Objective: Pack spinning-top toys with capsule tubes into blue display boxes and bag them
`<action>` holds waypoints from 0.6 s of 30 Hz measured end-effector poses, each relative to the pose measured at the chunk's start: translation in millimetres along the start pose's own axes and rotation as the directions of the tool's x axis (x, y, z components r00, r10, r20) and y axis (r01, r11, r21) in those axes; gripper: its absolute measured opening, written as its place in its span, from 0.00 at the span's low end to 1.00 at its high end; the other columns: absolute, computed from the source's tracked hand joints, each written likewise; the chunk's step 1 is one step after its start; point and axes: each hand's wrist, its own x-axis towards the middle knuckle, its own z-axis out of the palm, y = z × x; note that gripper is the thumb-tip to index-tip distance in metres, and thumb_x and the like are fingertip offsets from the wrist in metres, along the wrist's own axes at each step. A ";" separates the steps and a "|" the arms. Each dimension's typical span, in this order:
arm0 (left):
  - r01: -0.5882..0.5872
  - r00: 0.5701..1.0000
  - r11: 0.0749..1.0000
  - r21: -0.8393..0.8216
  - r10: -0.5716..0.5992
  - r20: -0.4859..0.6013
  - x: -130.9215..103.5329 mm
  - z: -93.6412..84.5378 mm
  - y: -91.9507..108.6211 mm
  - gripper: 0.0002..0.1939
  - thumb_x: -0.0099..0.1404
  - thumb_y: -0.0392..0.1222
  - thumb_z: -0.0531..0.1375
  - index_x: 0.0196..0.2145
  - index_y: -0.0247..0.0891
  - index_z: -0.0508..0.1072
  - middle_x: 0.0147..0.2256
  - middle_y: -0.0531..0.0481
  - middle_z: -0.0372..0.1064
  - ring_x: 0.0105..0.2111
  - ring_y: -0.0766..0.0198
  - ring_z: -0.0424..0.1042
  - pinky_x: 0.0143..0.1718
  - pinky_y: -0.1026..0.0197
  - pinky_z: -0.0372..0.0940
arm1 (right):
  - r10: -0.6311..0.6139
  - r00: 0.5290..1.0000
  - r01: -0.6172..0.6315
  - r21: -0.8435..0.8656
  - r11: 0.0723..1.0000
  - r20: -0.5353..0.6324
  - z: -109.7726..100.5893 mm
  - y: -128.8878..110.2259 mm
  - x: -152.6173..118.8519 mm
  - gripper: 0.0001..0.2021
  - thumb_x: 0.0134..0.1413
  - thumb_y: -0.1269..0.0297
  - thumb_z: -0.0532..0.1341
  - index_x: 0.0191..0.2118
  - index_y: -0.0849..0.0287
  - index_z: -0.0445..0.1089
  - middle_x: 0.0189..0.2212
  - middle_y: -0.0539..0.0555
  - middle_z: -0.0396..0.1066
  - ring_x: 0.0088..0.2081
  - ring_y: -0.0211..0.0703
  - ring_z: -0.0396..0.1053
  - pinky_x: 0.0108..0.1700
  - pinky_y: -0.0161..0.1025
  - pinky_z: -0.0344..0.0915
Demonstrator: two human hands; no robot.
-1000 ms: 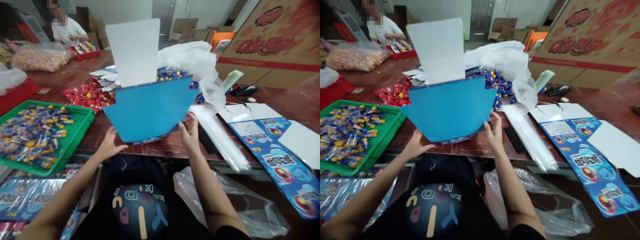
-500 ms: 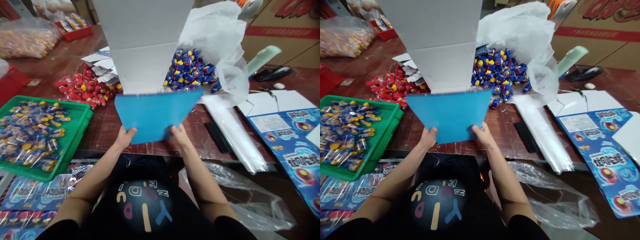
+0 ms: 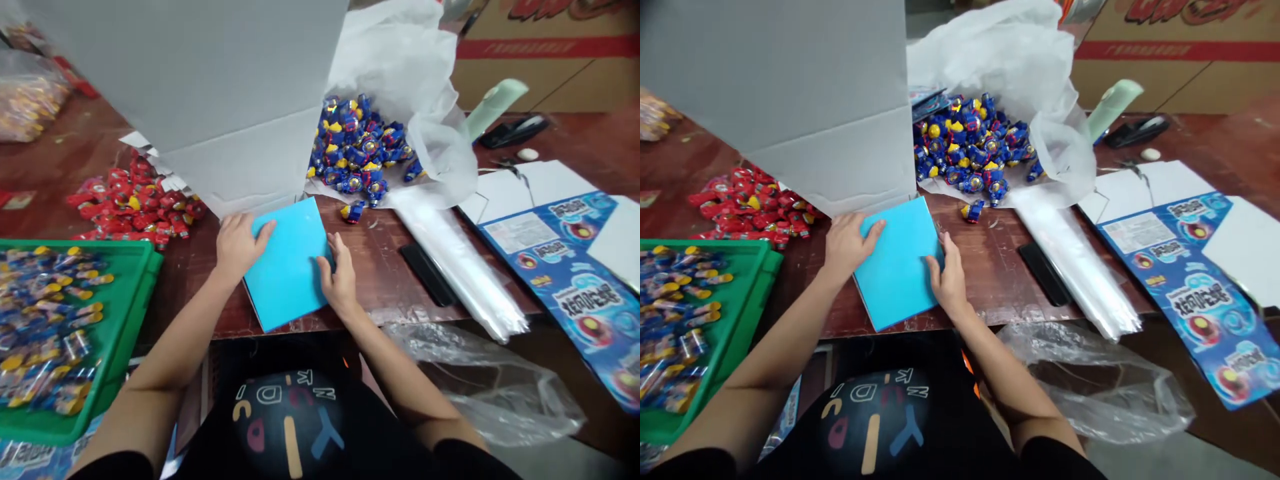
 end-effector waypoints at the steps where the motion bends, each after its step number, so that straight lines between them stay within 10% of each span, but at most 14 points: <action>1: 0.010 1.000 1.000 0.016 -0.009 -0.016 -1.3 9.8 -2.7 0.32 0.73 0.68 0.54 0.45 0.34 0.79 0.46 0.32 0.75 0.54 0.36 0.69 0.63 0.36 0.58 | -0.040 0.999 0.040 -0.067 0.997 0.008 1.7 0.8 -3.2 0.31 0.73 0.51 0.53 0.74 0.57 0.57 0.70 0.65 0.62 0.71 0.55 0.62 0.73 0.59 0.61; 6: -0.012 0.999 0.998 -0.067 0.009 -0.046 -6.7 29.7 -3.6 0.26 0.74 0.60 0.58 0.47 0.33 0.80 0.47 0.29 0.76 0.61 0.31 0.63 0.70 0.24 0.33 | -0.169 0.941 0.273 -0.363 0.891 0.293 8.9 -12.5 4.3 0.20 0.74 0.63 0.52 0.63 0.48 0.74 0.70 0.55 0.64 0.76 0.57 0.50 0.76 0.69 0.52; 13: -0.014 0.913 0.960 -0.279 -0.102 -0.395 -27.6 16.3 -19.3 0.33 0.74 0.51 0.61 0.70 0.36 0.62 0.73 0.31 0.50 0.75 0.44 0.47 0.76 0.41 0.41 | -0.310 0.813 0.529 -0.399 0.749 0.494 56.4 -43.6 58.3 0.27 0.69 0.45 0.60 0.69 0.44 0.67 0.73 0.59 0.58 0.74 0.76 0.50 0.68 0.87 0.43; 18: 0.189 0.929 0.743 -0.642 -0.347 -0.128 -29.7 31.0 -51.0 0.33 0.74 0.49 0.59 0.69 0.31 0.59 0.67 0.29 0.61 0.69 0.46 0.62 0.71 0.46 0.57 | -0.192 0.779 0.521 -0.445 0.729 0.598 91.2 -24.7 56.5 0.29 0.71 0.40 0.53 0.71 0.43 0.65 0.73 0.62 0.58 0.73 0.80 0.53 0.61 0.93 0.47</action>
